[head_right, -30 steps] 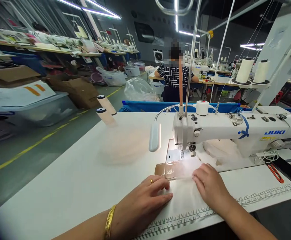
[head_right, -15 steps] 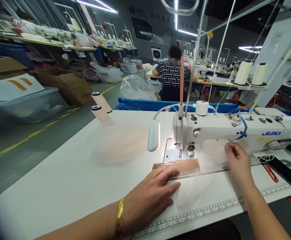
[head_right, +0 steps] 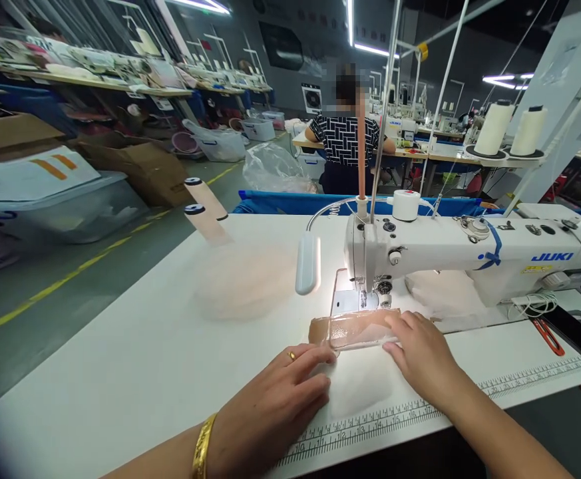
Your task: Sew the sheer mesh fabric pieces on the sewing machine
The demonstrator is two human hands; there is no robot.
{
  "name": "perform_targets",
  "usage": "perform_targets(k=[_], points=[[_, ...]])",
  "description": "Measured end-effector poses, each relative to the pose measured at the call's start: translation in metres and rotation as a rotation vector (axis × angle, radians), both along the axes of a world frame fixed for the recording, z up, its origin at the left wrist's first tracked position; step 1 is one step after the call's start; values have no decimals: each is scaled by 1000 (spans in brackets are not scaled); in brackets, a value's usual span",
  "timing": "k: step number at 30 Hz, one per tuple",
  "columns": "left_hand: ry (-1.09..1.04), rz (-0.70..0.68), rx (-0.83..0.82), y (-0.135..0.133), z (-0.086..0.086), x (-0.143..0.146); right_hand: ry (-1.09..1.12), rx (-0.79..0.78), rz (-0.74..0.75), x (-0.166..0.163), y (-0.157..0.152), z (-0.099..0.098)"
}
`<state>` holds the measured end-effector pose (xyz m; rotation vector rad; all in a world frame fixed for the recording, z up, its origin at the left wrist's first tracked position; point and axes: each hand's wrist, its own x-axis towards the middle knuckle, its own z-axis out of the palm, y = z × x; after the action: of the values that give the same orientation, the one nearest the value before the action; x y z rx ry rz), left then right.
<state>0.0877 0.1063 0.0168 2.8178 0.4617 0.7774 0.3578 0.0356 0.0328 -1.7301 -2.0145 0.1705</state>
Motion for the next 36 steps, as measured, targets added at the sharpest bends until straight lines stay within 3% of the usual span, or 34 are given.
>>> perform_targets(k=[2, 6, 9, 11, 13, 17, 22, 26, 30, 36], points=[[11, -46, -91, 0, 7, -3, 50, -83, 21, -5, 10, -1], [-6, -211, -446, 6, 31, -13, 312, -92, 105, -13, 17, 6], [-95, -94, -609, 20, 43, -11, 433, -19, 223, -20, 14, 13], [-78, 41, -716, 33, 44, -3, 472, 13, 323, -23, 11, 18], [-36, 79, -859, 45, 41, 10, 507, 5, 409, -26, 7, 21], [-10, -49, -933, 62, 31, 38, 630, -36, 500, -23, -4, 25], [109, -249, -1299, 71, 28, 53, 852, -214, 326, 0, -10, 14], [130, -184, -1476, 71, 31, 53, 1062, -453, 39, 16, 2, 6], [76, -49, -1494, 67, 33, 55, 970, -611, 11, 15, 23, 14], [7, 1, -1371, 61, 27, 54, 694, -623, 102, -4, 45, 24]])
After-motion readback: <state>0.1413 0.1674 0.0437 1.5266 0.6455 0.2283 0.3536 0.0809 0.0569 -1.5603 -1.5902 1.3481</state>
